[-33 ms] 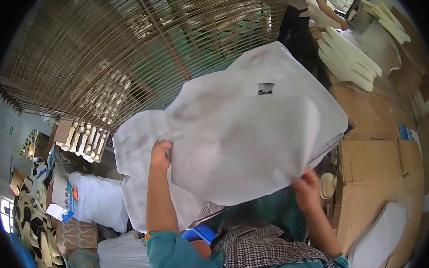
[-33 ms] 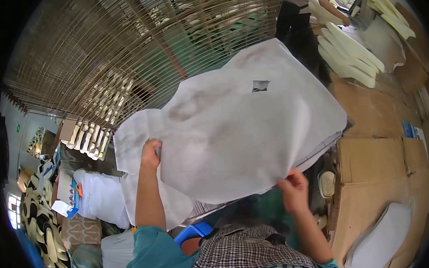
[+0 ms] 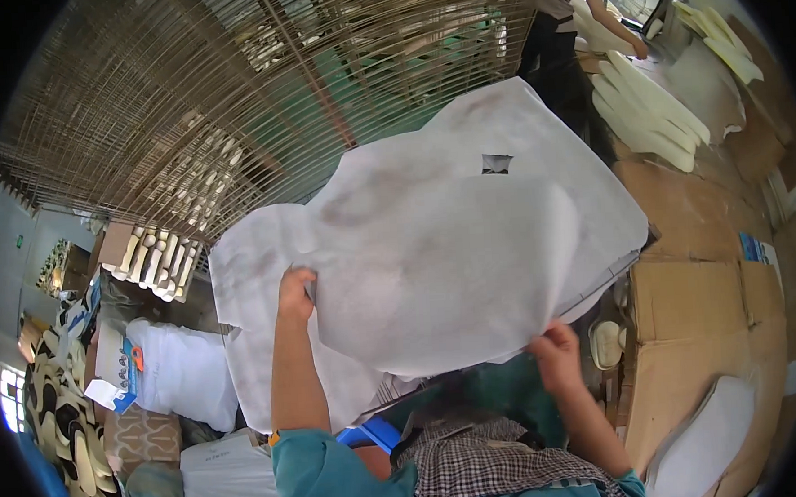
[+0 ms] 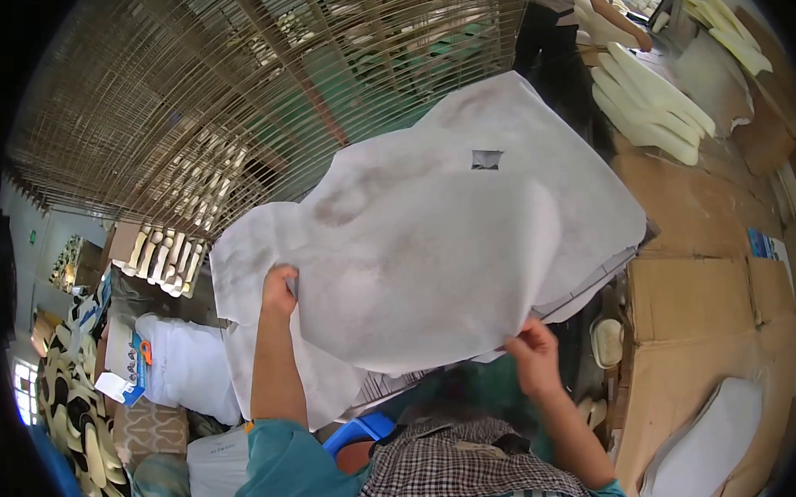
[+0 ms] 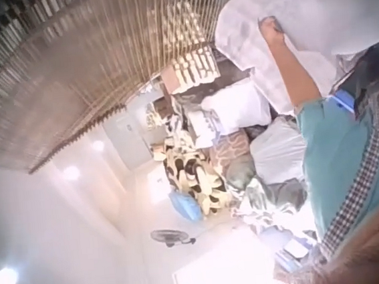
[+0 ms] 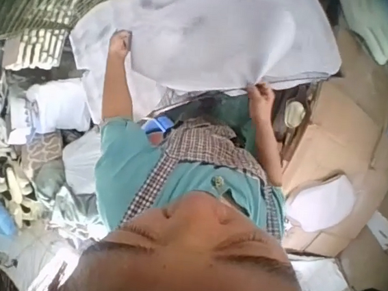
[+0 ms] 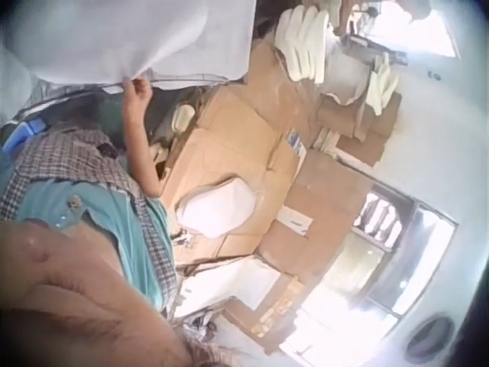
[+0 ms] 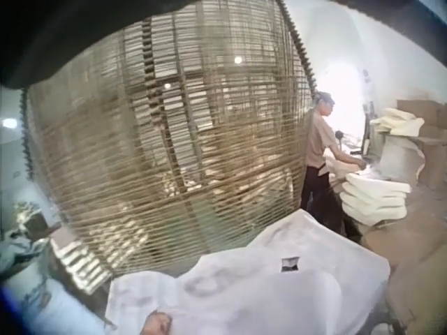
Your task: The worker is applying adhesive to foam components using a spray gun in a factory setting.
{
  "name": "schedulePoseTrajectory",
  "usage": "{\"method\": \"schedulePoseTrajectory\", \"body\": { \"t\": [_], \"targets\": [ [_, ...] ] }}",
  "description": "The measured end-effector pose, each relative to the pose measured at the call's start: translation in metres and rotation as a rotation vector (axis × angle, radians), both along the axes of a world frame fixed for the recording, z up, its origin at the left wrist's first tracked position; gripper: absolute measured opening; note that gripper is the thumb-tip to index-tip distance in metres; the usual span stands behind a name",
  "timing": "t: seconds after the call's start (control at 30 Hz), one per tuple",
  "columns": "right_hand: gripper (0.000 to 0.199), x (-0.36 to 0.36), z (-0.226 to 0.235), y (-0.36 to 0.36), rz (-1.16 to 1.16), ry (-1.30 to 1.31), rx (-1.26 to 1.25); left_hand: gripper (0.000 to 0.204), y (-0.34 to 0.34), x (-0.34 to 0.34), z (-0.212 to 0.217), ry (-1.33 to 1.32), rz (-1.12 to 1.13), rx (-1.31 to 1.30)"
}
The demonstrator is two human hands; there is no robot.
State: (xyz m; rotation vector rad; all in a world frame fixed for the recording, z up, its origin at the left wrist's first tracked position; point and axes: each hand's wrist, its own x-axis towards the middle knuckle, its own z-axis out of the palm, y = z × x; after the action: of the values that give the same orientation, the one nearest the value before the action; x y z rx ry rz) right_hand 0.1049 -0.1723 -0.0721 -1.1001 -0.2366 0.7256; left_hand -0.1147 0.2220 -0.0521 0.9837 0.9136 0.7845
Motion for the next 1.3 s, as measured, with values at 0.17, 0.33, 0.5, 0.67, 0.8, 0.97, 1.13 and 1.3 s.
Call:
{"method": "schedulePoseTrajectory", "body": {
  "t": [0.17,0.33,0.5,0.67,0.8,0.97,1.13,1.3],
  "targets": [
    [0.007,-0.016,-0.097,0.034,0.069,0.08,-0.317,0.031,0.043,-0.035,-0.088,0.153,0.094,-0.118],
    [0.01,-0.002,-0.087,0.052,0.274,-0.078,-0.605,0.025,0.068,-0.059,-0.115,0.129,0.266,-0.193],
    [0.011,0.001,-0.081,0.052,0.515,-0.057,-0.741,0.024,0.068,-0.038,-0.092,0.161,0.237,-0.113],
    [0.021,-0.003,-0.081,0.068,0.434,0.019,-0.723,0.036,0.079,-0.035,-0.08,0.282,0.337,0.07],
    [0.046,-0.005,-0.072,0.083,0.285,-0.014,-0.76,0.046,0.096,-0.02,-0.065,0.228,0.172,0.046],
    [0.053,-0.016,-0.075,0.092,0.284,-0.19,-0.769,0.038,0.127,-0.049,-0.097,0.516,0.063,0.313],
    [0.033,-0.021,-0.099,0.087,0.393,-0.225,-0.699,0.038,0.139,-0.103,-0.143,1.099,0.104,0.434],
    [0.023,-0.014,-0.112,0.061,0.395,-0.445,-0.738,0.034,0.109,-0.058,-0.123,1.054,0.407,0.568]
  ]
}}
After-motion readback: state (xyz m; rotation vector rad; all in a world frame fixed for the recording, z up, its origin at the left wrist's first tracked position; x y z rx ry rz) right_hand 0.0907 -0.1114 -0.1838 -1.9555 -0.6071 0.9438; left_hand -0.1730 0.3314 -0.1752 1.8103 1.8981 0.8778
